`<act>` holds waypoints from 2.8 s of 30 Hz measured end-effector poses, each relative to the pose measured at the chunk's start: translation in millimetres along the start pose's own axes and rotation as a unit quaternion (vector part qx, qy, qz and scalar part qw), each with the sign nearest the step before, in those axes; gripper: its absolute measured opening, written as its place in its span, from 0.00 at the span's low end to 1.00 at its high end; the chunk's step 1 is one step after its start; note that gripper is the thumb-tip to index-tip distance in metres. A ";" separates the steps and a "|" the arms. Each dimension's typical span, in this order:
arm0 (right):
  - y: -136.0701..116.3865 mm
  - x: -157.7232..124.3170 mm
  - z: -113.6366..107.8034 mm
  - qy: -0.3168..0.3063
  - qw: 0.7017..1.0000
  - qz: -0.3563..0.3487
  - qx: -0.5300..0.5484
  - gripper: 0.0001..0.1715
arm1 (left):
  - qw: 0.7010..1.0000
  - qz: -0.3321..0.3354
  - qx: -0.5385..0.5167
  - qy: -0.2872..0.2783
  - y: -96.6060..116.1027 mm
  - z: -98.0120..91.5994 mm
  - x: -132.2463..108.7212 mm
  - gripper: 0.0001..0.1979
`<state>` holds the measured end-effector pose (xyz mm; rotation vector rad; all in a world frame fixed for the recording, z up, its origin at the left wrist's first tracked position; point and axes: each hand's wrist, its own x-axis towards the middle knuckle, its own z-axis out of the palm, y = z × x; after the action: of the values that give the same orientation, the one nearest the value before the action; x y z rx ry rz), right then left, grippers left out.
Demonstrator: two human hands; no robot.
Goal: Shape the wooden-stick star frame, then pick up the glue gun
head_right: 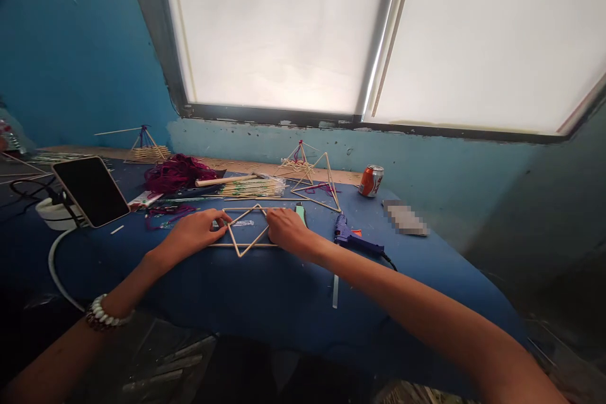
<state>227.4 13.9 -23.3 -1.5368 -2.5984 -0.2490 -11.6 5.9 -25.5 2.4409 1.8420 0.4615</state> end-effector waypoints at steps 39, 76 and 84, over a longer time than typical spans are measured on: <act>57.4 -13.1 -32.5 0.338 0.890 0.146 0.270 0.10 | 0.867 0.076 -0.468 0.156 66.0 16.9 73.4 0.22; 88.1 5.2 -3.2 0.211 0.750 0.041 0.626 0.20 | 0.871 0.113 -0.455 0.146 44.7 33.7 81.0 0.29; 84.6 4.4 -0.8 0.181 0.735 0.022 0.653 0.26 | 0.850 0.071 -0.504 0.131 41.8 35.9 78.2 0.30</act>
<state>299.5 57.6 -14.6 -0.8108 -1.5804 0.9764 56.1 72.8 -34.5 1.7825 0.9888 1.3925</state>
